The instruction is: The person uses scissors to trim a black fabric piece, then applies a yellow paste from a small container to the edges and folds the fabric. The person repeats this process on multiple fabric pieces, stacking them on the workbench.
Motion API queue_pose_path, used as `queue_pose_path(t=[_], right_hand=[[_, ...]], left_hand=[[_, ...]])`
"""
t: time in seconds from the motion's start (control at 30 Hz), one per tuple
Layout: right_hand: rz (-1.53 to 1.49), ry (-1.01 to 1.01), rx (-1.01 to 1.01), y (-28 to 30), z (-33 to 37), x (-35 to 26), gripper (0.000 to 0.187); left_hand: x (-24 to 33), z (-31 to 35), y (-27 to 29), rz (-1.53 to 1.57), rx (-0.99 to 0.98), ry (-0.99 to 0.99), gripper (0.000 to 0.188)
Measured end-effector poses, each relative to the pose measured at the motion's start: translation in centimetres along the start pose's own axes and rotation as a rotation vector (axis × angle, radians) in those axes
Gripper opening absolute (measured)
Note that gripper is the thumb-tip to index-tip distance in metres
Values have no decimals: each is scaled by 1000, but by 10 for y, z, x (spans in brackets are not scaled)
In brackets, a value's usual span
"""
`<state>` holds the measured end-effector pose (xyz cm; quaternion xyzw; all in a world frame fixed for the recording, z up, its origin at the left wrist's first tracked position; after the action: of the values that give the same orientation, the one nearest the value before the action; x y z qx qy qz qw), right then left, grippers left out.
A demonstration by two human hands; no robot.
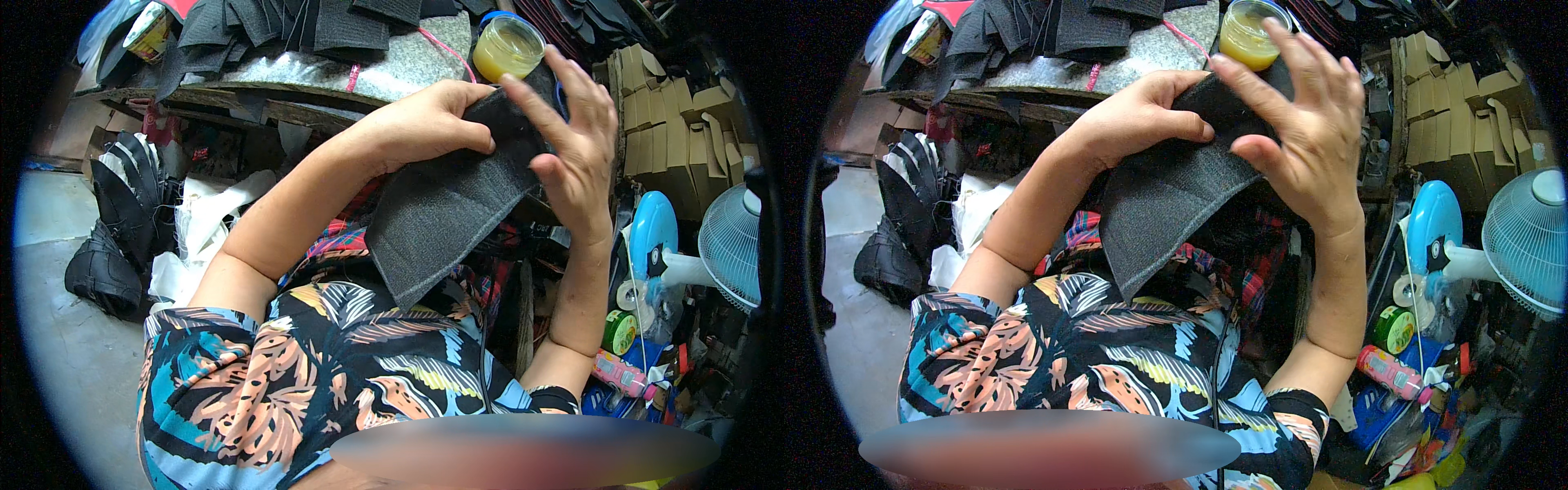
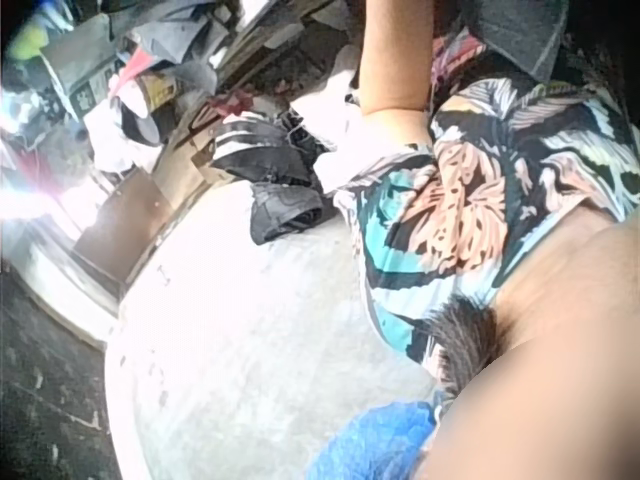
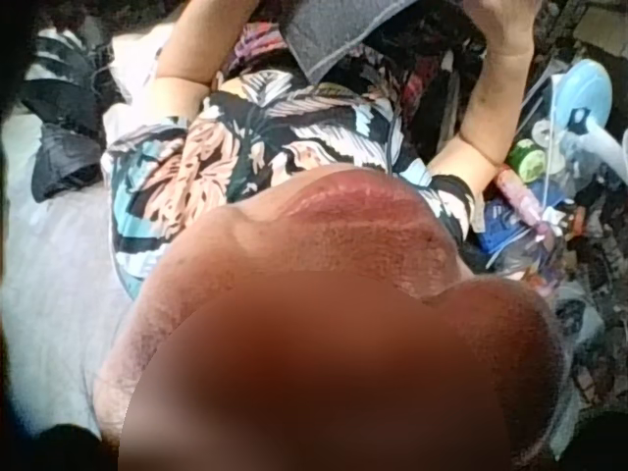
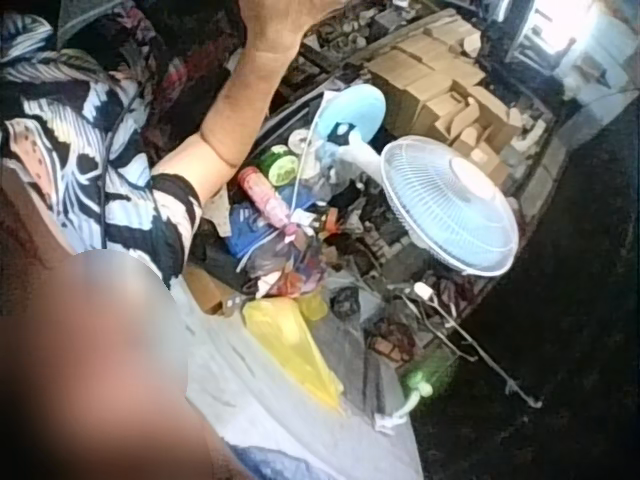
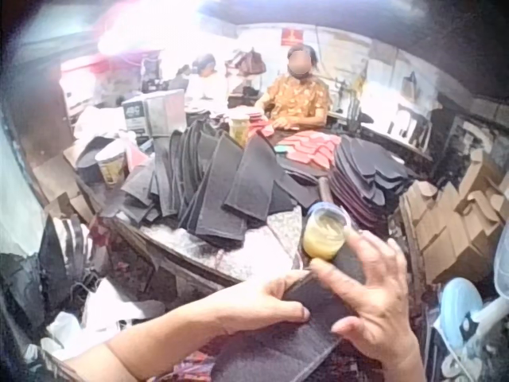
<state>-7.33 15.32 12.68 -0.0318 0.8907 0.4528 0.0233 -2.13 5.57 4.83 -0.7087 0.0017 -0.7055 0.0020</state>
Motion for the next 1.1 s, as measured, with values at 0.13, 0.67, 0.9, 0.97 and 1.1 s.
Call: queue_pose_path(t=[0.13,0.67,0.9,0.97,1.1], right_hand=[[-149,-55,-25,-4,2,7,76],[-952,-652,159,-17,68,48,88],[-1563,-901,636,-9,78,68,78],[-1482,-801,744,21,79,92,80],[-1157,-728,893,56,98,139,98]], left_hand=[[2,3,9,-18,70,-7,36],[17,11,27,116,212,-85,40],[37,-15,-48,117,-323,-229,63],[39,-25,-51,96,-360,-263,68],[29,-49,-29,-79,-203,-218,73]])
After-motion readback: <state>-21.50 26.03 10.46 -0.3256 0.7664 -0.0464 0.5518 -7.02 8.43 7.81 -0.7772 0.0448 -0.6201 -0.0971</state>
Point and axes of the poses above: each hand's wrist, its own z-axis away from the middle knuckle, its own y-axis out of the back of the hand, x = y × z, the point moved 10 cm from there along -z, towards the middle knuckle, and after that the axes turned 12 degrees about -z, right-handed, at the moved point
